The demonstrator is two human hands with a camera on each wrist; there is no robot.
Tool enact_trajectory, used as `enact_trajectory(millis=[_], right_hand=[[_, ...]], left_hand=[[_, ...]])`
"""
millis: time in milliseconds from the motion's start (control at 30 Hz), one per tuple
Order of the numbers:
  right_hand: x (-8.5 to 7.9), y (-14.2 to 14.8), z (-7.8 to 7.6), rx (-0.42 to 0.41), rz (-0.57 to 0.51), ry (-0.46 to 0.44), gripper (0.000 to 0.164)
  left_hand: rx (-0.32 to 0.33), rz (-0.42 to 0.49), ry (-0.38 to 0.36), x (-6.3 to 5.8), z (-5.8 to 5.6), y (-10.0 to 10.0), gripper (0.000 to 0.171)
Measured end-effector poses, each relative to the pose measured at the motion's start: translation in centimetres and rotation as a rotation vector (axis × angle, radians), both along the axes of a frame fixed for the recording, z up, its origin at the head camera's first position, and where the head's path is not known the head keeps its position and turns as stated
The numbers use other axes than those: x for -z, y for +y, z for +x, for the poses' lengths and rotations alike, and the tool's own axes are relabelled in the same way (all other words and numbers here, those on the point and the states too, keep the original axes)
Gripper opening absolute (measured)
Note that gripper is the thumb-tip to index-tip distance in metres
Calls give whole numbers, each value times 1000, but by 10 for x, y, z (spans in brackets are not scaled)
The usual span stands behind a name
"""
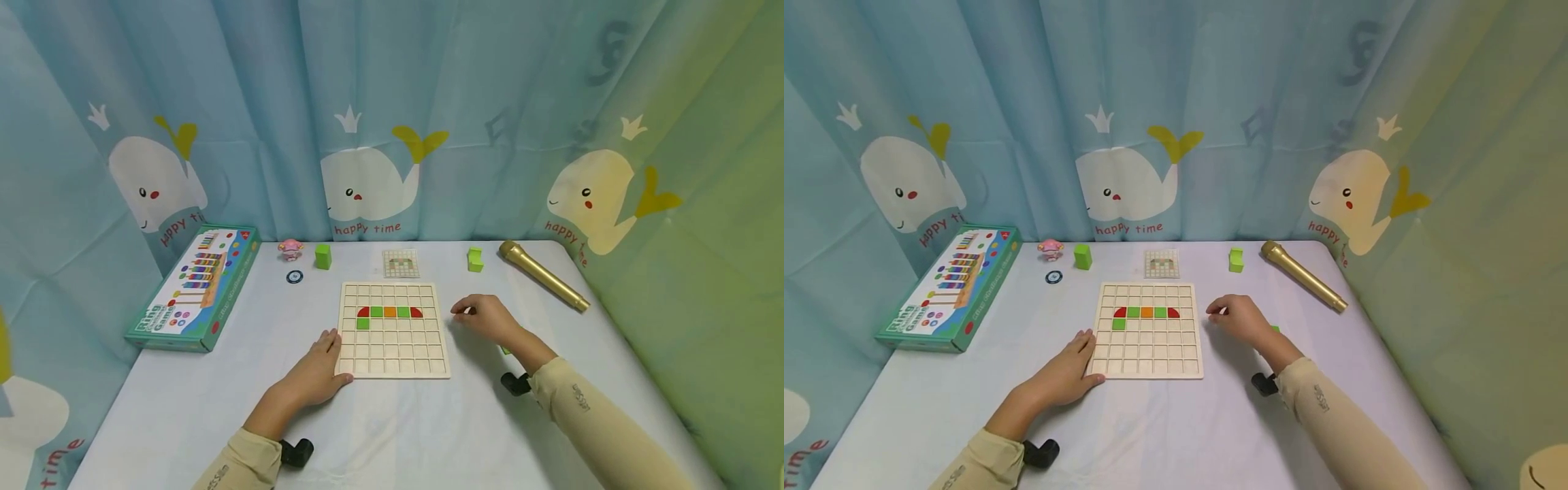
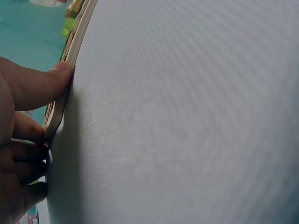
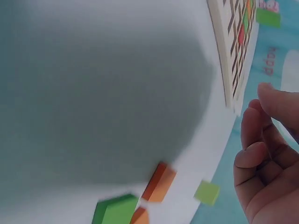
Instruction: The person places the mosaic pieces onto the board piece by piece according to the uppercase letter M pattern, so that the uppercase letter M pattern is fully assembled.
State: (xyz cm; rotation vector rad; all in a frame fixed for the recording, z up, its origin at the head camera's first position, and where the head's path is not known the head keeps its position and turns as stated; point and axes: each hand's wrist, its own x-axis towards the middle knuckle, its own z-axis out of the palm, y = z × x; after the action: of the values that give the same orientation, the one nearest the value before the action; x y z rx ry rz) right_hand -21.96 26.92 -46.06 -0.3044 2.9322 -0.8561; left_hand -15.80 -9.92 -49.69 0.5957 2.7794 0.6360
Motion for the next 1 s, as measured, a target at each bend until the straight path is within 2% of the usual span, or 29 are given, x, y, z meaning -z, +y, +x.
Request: enact_trajectory(millis=[133,400,700,1000], right_hand=[[-2,13,3,16,0,-3,14],[-2,37,9,42,-6,-90,20],[-1,60,20,49,42,-41,21],[5,66,26,28,37,-96,25]], left_hand=[[0,-7,4,1,-1,0,83],[4,-9,0,3,-3,0,84],[1,1,0,5,-2,-2,85],[10,10,4,9,-3,-2,86]])
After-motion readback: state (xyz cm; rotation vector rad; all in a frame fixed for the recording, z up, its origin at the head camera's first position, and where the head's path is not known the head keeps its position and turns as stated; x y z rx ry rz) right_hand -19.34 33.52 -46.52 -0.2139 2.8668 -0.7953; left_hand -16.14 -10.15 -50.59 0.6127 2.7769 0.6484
